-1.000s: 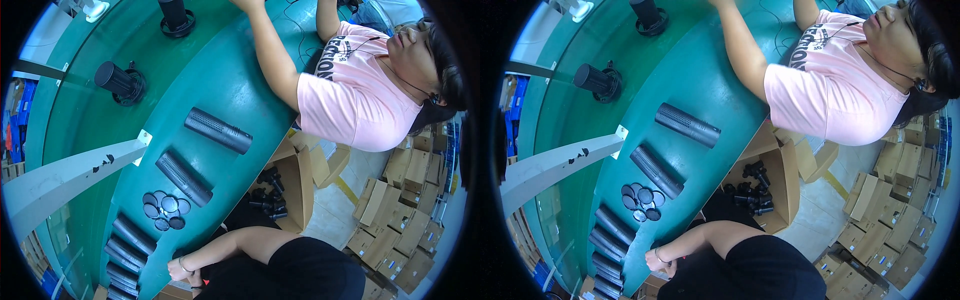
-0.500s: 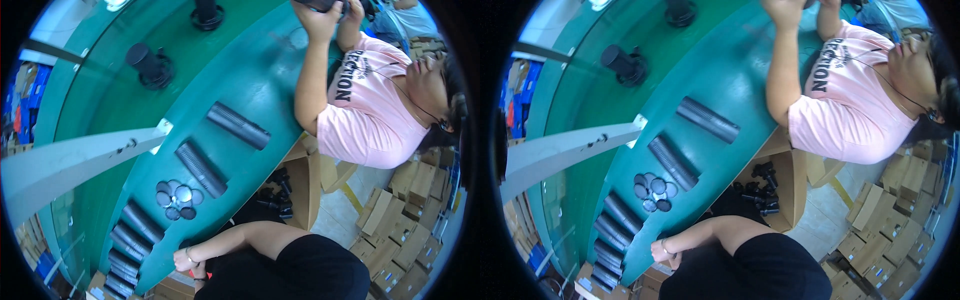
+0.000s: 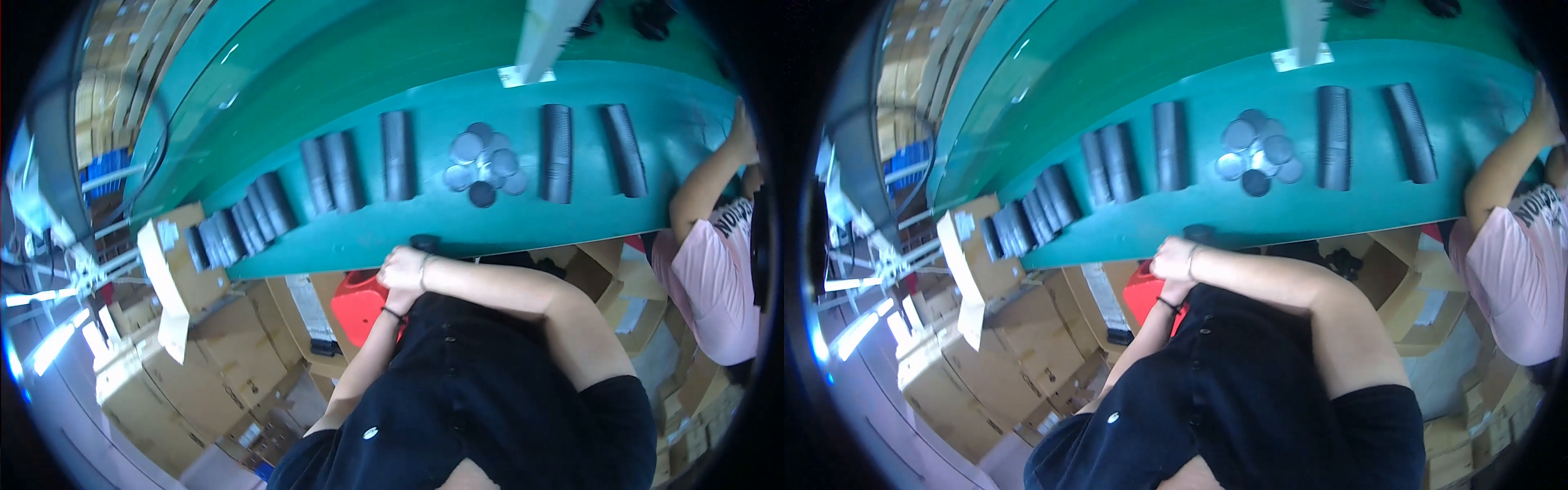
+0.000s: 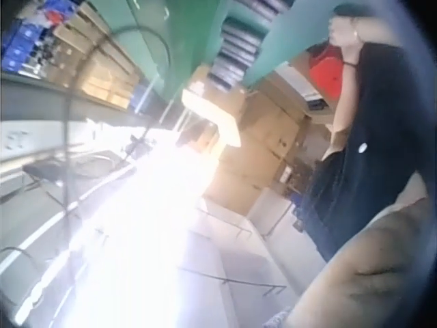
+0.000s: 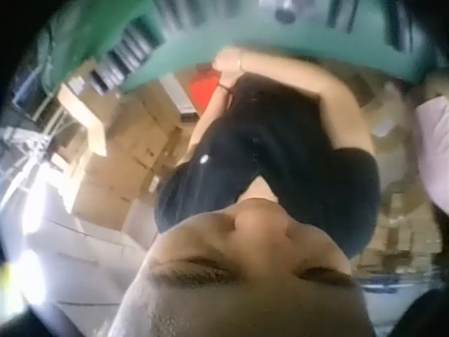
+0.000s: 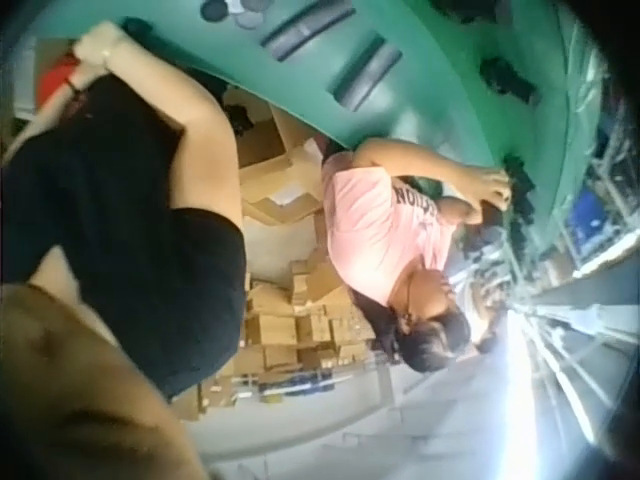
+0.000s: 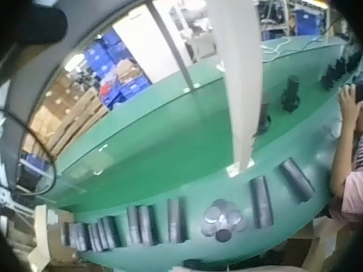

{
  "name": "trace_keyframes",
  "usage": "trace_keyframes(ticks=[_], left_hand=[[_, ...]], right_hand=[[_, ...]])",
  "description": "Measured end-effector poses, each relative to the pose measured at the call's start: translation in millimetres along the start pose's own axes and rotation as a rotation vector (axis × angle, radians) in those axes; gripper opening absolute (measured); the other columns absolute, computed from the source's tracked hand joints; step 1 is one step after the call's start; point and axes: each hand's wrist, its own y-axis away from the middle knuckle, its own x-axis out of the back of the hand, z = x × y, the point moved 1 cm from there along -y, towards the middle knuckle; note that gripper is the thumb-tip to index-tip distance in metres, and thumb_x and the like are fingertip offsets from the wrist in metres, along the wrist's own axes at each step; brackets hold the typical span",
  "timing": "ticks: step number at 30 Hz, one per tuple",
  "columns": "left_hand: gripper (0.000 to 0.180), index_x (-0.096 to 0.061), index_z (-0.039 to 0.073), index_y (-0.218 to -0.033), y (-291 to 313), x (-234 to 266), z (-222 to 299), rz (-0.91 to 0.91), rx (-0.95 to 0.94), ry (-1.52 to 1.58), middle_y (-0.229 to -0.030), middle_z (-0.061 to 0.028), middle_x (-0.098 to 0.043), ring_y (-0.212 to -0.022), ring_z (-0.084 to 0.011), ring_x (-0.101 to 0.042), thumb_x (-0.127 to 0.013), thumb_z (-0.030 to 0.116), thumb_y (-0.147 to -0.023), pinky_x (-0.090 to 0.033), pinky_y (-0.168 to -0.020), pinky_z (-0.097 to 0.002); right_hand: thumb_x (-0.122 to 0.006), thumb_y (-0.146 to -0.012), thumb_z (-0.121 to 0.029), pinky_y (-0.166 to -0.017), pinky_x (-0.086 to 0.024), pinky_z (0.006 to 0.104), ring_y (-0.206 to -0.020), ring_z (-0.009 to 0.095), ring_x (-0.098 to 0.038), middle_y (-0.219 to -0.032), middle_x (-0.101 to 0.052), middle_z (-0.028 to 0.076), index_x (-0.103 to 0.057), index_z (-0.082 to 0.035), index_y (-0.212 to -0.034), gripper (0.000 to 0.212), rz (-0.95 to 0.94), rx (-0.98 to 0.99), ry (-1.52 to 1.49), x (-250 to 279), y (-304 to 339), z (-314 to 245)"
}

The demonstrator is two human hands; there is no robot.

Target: The person assembles black plastic electronic component housings on a production line using a handheld power tool.

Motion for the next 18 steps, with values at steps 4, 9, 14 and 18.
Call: trace_keyframes(ticks=[4, 9, 14, 18], left_hand=[[0.054, -0.051, 0.005, -0.119, 8.1, 13.3, 9.8, 0.047, -0.084, 0.948, -0.118, -0.0126, -0.055, -0.109, -0.0227, -0.052, -0.072, 0.024, -0.073, -0.041, -0.093, -0.0356], [0.057, -0.053, 0.003, -0.116, 0.5, 4.3, -0.5, 0.182, -0.140, 0.538, -0.115, -0.0111, -0.058, -0.105, -0.0211, -0.055, -0.075, 0.028, -0.070, -0.043, -0.090, -0.0349], [0.061, -0.056, 0.001, -0.111, 7.0, 15.3, 7.6, 0.159, -0.153, 0.908, -0.110, -0.0160, -0.060, -0.101, -0.0255, -0.057, -0.079, 0.031, -0.062, -0.043, -0.090, -0.0354], [0.066, -0.056, 0.001, -0.110, 0.4, 5.8, 8.5, 0.281, -0.117, 0.769, -0.110, -0.0137, -0.060, -0.102, -0.0249, -0.057, -0.080, 0.032, -0.058, -0.043, -0.090, -0.0353]], right_hand=[[-0.053, -0.075, -0.017, -0.067, -0.051, 0.0340, -0.081, 0.021, -0.065, -0.081, -0.067, 0.007, -0.065, -0.009, -0.079, 0.015, 0.001, 0.294, -0.211, 118.8, 27.2, 64.0], [-0.052, -0.076, -0.018, -0.067, -0.050, 0.0330, -0.080, 0.019, -0.064, -0.080, -0.066, 0.005, -0.063, -0.009, -0.083, 0.016, 0.024, 0.270, -0.078, 124.3, 17.4, 48.2], [-0.051, -0.077, -0.019, -0.067, -0.050, 0.0342, -0.080, 0.020, -0.065, -0.078, -0.066, 0.006, -0.061, -0.009, -0.081, 0.015, -0.077, 0.217, -0.078, 125.8, 12.7, 47.1], [-0.051, -0.078, -0.017, -0.068, -0.051, 0.0356, -0.080, 0.021, -0.065, -0.078, -0.066, 0.007, -0.061, -0.007, -0.083, 0.015, -0.115, 0.224, -0.054, 125.1, 8.6, 45.7]])
